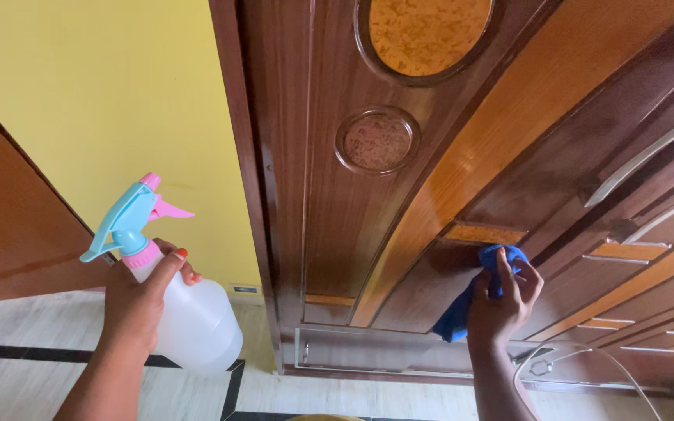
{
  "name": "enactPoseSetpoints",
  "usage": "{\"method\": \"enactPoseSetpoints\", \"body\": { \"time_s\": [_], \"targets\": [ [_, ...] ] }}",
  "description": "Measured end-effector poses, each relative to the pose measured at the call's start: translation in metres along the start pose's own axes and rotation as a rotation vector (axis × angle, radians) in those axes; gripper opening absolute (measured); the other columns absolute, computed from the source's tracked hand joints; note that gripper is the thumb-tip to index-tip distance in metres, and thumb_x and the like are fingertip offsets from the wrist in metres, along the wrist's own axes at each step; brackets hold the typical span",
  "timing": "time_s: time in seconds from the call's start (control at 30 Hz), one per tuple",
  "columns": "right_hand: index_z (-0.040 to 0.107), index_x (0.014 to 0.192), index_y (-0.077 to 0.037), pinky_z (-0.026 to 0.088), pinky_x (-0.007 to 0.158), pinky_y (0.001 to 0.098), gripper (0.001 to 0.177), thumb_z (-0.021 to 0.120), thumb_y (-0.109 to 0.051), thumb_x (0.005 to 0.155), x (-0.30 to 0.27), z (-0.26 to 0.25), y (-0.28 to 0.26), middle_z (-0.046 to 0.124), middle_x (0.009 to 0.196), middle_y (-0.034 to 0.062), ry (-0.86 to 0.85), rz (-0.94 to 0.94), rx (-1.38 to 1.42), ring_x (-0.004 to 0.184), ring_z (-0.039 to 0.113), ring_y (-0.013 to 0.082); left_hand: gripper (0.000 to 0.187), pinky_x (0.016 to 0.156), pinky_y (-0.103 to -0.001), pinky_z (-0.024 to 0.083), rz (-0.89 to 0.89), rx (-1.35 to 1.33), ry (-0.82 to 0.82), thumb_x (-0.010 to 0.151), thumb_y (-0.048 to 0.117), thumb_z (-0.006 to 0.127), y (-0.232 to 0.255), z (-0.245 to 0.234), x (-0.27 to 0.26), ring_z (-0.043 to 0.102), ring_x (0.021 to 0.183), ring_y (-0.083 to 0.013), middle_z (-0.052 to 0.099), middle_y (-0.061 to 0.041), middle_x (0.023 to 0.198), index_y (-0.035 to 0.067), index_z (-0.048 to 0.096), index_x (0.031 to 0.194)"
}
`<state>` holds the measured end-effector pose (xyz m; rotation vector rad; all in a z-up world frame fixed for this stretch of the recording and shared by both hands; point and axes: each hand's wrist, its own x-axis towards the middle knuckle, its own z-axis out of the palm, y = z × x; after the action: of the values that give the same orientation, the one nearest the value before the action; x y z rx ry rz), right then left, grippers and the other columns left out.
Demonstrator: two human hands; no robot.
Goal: The person cleans a dark brown wooden door by spraying a cleaning solution from a bottle and wiping the surface with a blue cloth. The person systematically wipes the lower panels and then moves to the upper sections of the door.
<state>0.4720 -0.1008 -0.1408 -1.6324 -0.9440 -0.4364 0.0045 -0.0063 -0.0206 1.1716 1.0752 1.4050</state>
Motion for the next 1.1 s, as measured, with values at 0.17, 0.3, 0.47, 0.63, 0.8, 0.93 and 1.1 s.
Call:
{"method": "enactPoseSetpoints", "body": {
  "time_s": [0.17, 0.3, 0.47, 0.63, 0.8, 0.93, 1.1],
  "targets": [
    [0.073, 0.132, -0.015, 0.052, 0.101, 0.0378, 0.049, 0.076, 0.006, 0.088, -0.002, 0.003, -0.008, 0.056, 0.130, 0.0130, 0.015, -0.087, -0.001, 0.117, 0.060, 0.0291, 0.013, 0.072, -0.041, 0.054, 0.031, -0.002, -0.027, 0.091, 0.010, 0.067, 0.002, -0.007, 0.001, 0.064, 0.072, -0.0226, 0.063, -0.012, 0.073, 0.001, 0.059, 0.095],
    [0.075, 0.125, -0.015, 0.052, 0.098, 0.0394, 0.042, 0.078, 0.004, 0.087, -0.006, -0.004, -0.009, 0.058, 0.123, 0.0132, -0.038, -0.072, -0.012, 0.117, 0.061, 0.0308, 0.013, 0.072, -0.041, 0.055, 0.037, -0.002, -0.023, 0.090, 0.009, 0.068, 0.003, -0.008, 0.003, 0.064, 0.071, -0.0234, 0.062, -0.011, 0.073, 0.002, 0.059, 0.094],
    [0.075, 0.119, -0.013, 0.054, 0.099, 0.0409, 0.044, 0.073, 0.009, 0.081, 0.007, -0.012, -0.009, 0.061, 0.118, 0.0132, 0.007, -0.087, -0.033, 0.114, 0.064, 0.0315, 0.015, 0.072, -0.042, 0.055, 0.034, -0.021, -0.034, 0.089, 0.009, 0.068, 0.006, -0.005, 0.002, 0.064, 0.071, -0.0231, 0.061, -0.012, 0.072, 0.003, 0.055, 0.095],
    [0.075, 0.117, -0.013, 0.054, 0.095, 0.0412, 0.039, 0.077, 0.006, 0.082, 0.020, -0.013, -0.011, 0.060, 0.113, 0.0127, 0.041, -0.092, -0.017, 0.108, 0.064, 0.0306, 0.016, 0.072, -0.044, 0.056, -0.015, -0.003, 0.004, 0.089, 0.008, 0.069, 0.003, 0.002, -0.001, 0.063, 0.070, -0.0238, 0.060, -0.012, 0.071, 0.003, 0.055, 0.095],
    [0.076, 0.114, -0.012, 0.054, 0.091, 0.0406, 0.043, 0.074, 0.008, 0.076, -0.001, -0.013, -0.012, 0.060, 0.108, 0.0123, -0.086, -0.149, -0.041, 0.105, 0.064, 0.0306, 0.016, 0.073, -0.044, 0.057, -0.050, -0.022, 0.005, 0.090, 0.010, 0.069, -0.002, 0.009, -0.004, 0.064, 0.071, -0.0221, 0.061, -0.011, 0.072, 0.004, 0.055, 0.096],
    [0.078, 0.111, -0.014, 0.053, 0.089, 0.0402, 0.039, 0.075, 0.008, 0.079, -0.001, -0.019, -0.003, 0.060, 0.107, 0.0113, -0.089, -0.052, -0.051, 0.103, 0.064, 0.0294, 0.017, 0.071, -0.044, 0.056, -0.047, -0.014, 0.024, 0.089, 0.009, 0.069, -0.004, 0.014, -0.005, 0.064, 0.069, -0.0234, 0.061, -0.011, 0.072, 0.003, 0.054, 0.095],
    [0.076, 0.115, -0.013, 0.054, 0.096, 0.0401, 0.035, 0.074, 0.008, 0.087, 0.028, -0.023, 0.008, 0.061, 0.116, 0.0121, 0.056, -0.119, -0.028, 0.111, 0.064, 0.0296, 0.016, 0.072, -0.043, 0.055, -0.015, 0.016, 0.013, 0.090, 0.008, 0.069, -0.007, 0.018, -0.011, 0.064, 0.070, -0.0239, 0.061, -0.012, 0.072, 0.003, 0.055, 0.095]
  ]
}}
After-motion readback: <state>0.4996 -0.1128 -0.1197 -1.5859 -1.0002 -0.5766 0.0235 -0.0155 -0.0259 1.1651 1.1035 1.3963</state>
